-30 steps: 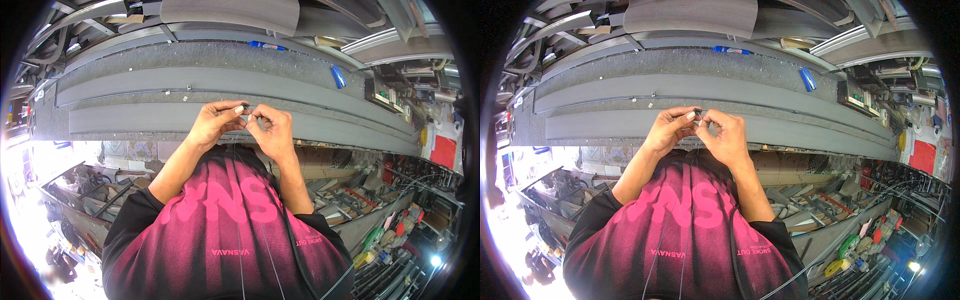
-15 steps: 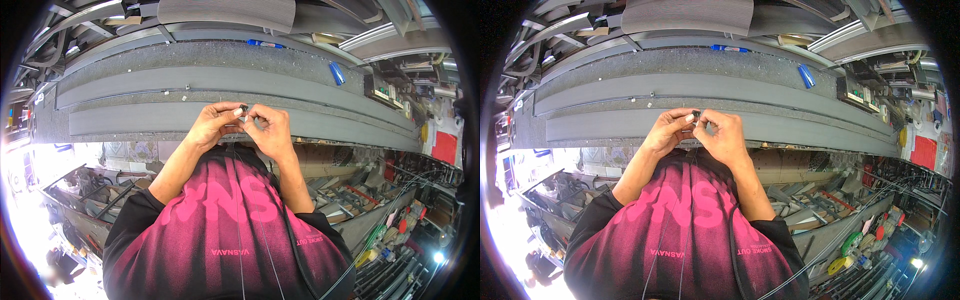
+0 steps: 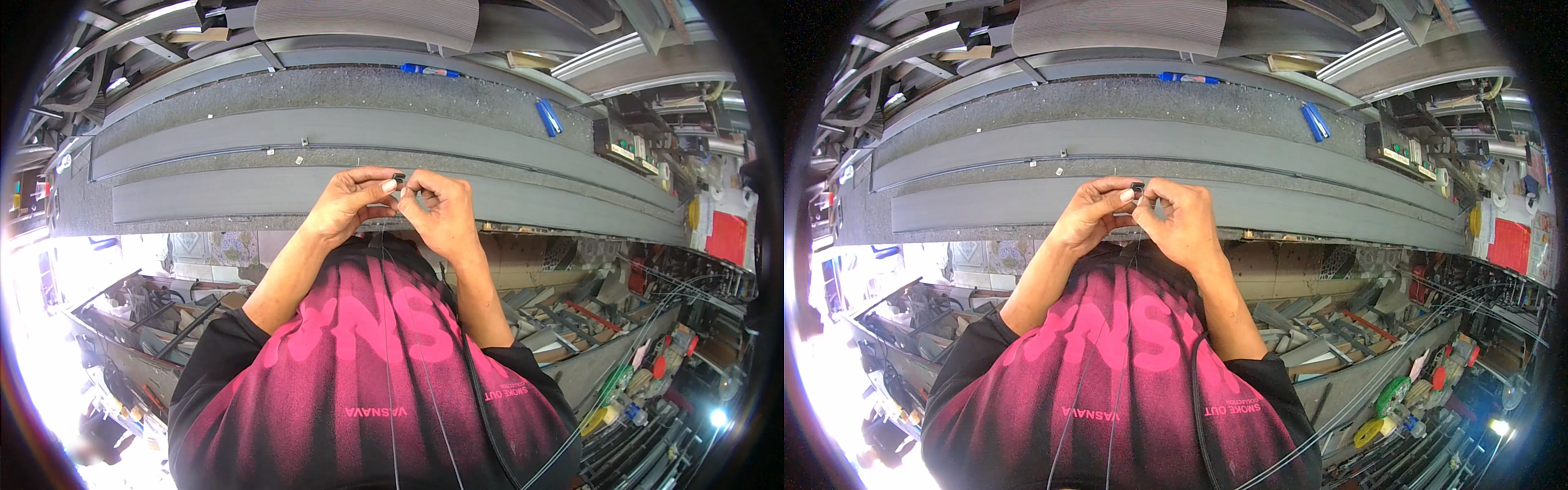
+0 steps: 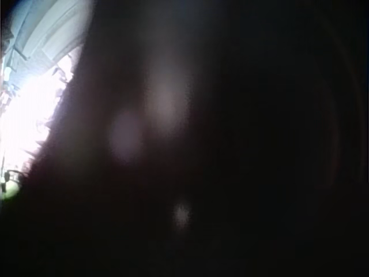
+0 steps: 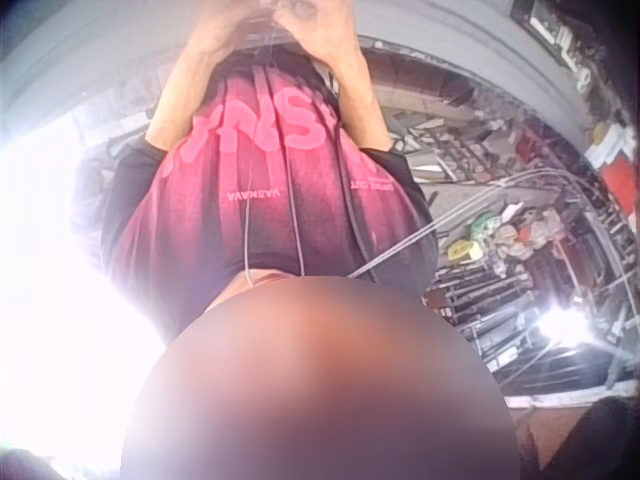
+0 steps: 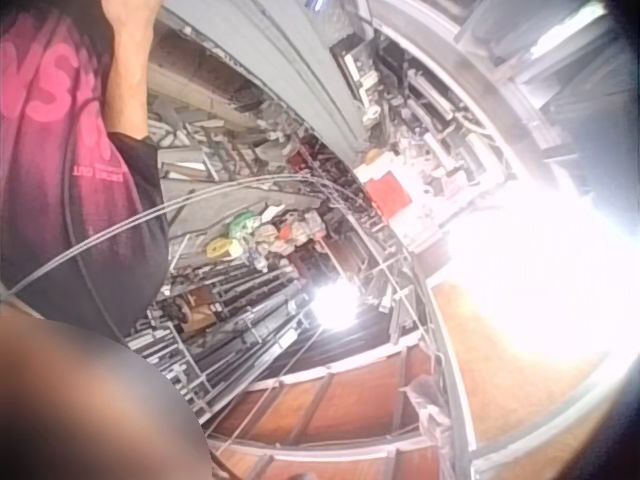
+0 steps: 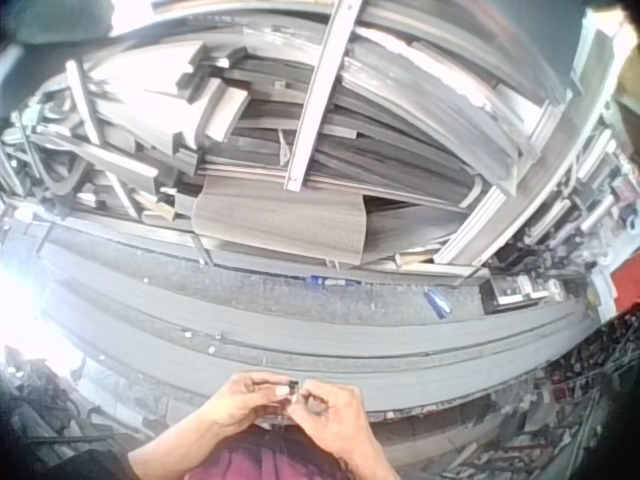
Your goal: The person aligns and fastens small metal clips onto a long gray window frame on a workbench. They repeatedly pick up clips, position them along the frame, and press them into place. The person also retrieves additional clips from a yellow basket and continues attaching them along the frame.
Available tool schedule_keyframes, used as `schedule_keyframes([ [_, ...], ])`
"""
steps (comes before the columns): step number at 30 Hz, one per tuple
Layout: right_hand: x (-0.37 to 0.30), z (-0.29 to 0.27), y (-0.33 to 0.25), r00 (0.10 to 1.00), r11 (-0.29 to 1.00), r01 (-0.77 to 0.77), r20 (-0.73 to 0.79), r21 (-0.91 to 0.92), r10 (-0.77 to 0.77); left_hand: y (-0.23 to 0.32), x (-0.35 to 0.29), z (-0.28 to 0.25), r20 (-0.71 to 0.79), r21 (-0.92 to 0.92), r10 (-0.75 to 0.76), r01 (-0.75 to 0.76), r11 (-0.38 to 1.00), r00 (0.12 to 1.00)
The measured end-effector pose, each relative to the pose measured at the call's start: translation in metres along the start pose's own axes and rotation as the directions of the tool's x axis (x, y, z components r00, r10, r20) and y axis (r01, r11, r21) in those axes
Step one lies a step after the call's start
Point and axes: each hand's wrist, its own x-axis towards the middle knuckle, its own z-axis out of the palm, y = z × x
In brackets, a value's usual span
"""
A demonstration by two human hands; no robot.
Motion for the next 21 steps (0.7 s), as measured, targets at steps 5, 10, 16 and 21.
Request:
schedule_keyframes([
  [5, 0.0000, -0.0011, -0.0011, 1.000, 1.000, -0.005, -0.016, -0.006, 0.005, 0.0001, 0.0002, -0.0022, 0.011, -0.017, -0.014, 0.014, 1.000, 1.000],
  [10, 0.0009, -0.0012, -0.0023, 0.999, 0.999, -0.013, -0.031, -0.034, 0.012, -0.0009, 0.0010, -0.0046, 0.014, -0.043, -0.013, 0.013, 0.999, 1.000],
  [16, 0.0007, -0.0003, -0.0014, 0.999, 0.999, -0.026, -0.035, -0.034, 0.025, 0.0001, 0.0014, -0.0064, 0.026, -0.057, -0.016, 0.017, 0.998, 1.000],
  [21, 0.0017, 0.0014, 0.0009, 1.000, 1.000, -0.006, 0.001, -0.031, 0.006, -0.0013, 0.0016, -0.0064, 0.010, -0.021, -0.018, 0.018, 1.000, 1.000],
])
